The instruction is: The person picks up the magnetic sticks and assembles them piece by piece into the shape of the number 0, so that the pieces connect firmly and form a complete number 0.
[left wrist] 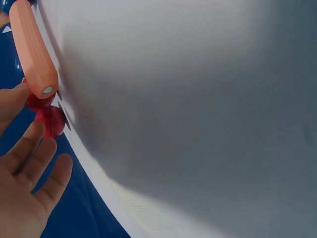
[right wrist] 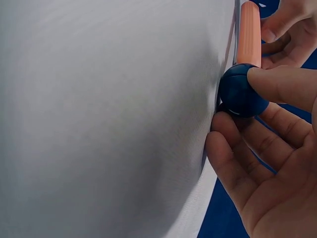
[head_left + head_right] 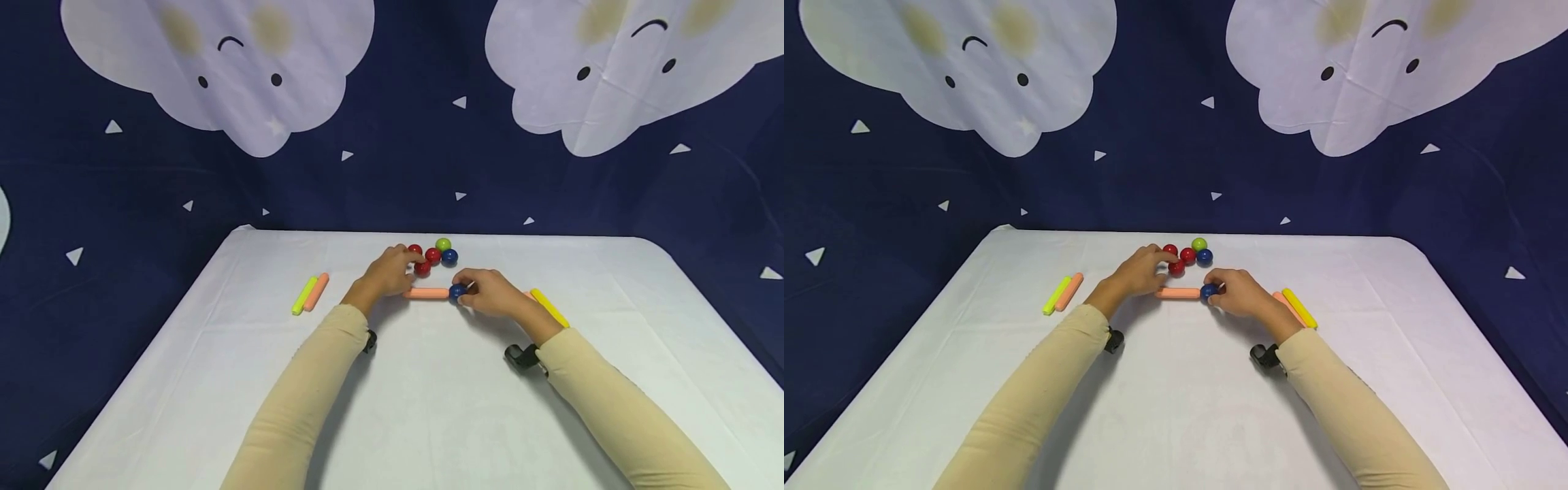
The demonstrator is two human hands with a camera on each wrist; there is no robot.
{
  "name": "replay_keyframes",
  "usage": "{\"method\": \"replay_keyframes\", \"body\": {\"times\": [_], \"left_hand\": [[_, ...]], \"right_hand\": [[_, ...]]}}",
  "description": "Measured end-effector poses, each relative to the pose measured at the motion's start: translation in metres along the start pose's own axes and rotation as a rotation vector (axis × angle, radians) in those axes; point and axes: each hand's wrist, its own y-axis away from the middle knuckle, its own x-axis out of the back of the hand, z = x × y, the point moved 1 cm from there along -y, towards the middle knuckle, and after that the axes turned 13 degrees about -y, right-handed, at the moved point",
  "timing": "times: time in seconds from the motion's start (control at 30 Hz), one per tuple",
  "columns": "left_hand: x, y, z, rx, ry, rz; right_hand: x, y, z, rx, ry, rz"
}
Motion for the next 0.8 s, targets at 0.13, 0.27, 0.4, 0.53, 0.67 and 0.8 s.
{"method": "replay_keyframes", "body": {"times": [0.13, 0.27, 0.4, 0.53, 0.67, 0.8], "left_hand": [[0.001, -0.002, -0.002, 0.043, -0.013, 0.064], [0.002, -0.003, -0.003, 0.035, -0.008, 0.093], [0.001, -0.003, -0.002, -0.011, 0.016, 0.047], [-0.003, -0.004, -0.004, -0.001, 0.044, 0.031], [-0.004, -0.002, -0.008, 0.018, 0.075, 0.047], [-0.001, 0.005, -0.017, 0.008, 0.076, 0.058]], "right_hand": [[0.001, 0.000, 0.000, 0.002, -0.005, 0.006], [0.001, 0.000, 0.000, 0.005, -0.009, 0.004], [0.000, 0.000, 0.002, 0.009, -0.011, 0.002], [0.000, 0.000, 0.002, 0.018, -0.009, 0.007], [0.001, 0.000, 0.002, 0.015, -0.007, 0.003], [0.001, -0.001, 0.002, 0.011, -0.014, -0.007]]}}
